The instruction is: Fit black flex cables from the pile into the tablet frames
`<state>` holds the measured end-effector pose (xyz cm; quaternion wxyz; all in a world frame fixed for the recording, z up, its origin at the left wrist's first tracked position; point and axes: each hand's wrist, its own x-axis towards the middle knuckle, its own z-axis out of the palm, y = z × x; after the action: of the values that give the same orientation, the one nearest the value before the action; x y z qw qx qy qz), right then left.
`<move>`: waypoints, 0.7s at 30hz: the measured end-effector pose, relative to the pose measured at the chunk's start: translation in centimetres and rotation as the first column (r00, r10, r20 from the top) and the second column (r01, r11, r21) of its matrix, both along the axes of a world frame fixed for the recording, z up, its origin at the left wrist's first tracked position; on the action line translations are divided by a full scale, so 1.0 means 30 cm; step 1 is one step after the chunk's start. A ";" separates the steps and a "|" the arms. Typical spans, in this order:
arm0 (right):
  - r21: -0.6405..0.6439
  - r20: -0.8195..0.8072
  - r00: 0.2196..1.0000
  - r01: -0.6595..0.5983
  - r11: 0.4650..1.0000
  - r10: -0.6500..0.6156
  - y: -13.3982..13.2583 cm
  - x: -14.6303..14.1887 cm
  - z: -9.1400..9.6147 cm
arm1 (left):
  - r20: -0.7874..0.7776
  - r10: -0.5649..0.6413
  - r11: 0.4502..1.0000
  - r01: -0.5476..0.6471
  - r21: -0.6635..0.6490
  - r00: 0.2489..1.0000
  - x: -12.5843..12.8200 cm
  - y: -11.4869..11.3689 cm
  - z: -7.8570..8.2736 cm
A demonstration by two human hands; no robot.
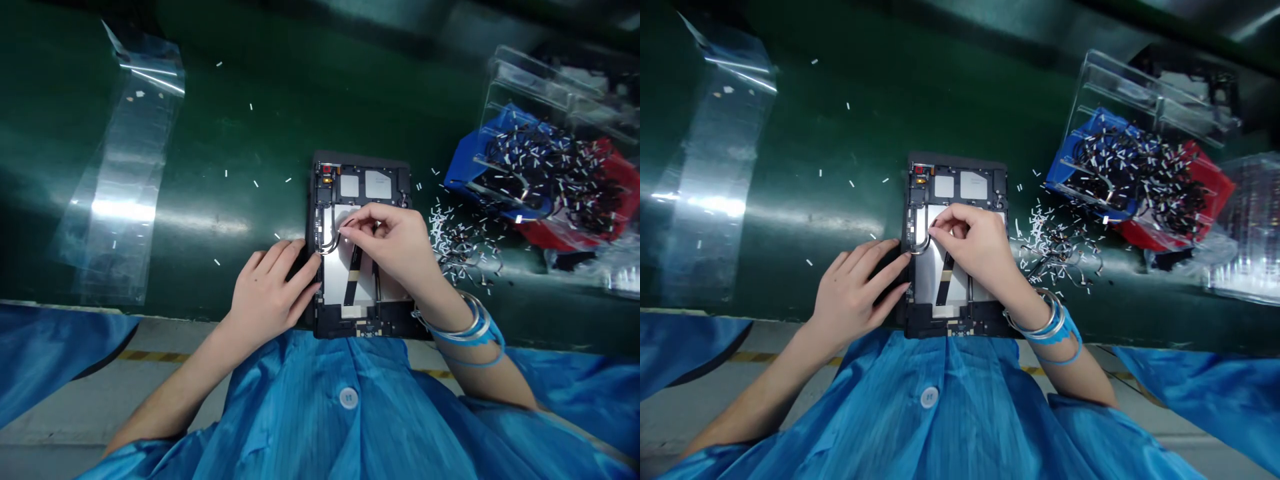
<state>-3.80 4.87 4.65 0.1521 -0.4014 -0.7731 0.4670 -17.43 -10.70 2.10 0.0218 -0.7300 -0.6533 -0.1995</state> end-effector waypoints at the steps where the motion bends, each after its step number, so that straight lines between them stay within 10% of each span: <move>1: 0.018 0.008 1.000 -0.015 1.000 0.015 0.008 -0.001 0.001 | 0.001 0.005 1.000 -0.005 -0.006 1.000 0.006 0.004 0.002; 21: 0.068 0.165 0.983 -0.097 0.993 0.085 0.030 -0.033 0.014 | 0.031 0.045 0.998 -0.043 -0.055 0.998 0.049 0.007 -0.018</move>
<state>-4.78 5.77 5.08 0.0826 -0.3962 -0.8176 0.4096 -15.95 -10.49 1.57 -0.0043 -0.7124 -0.6747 -0.1930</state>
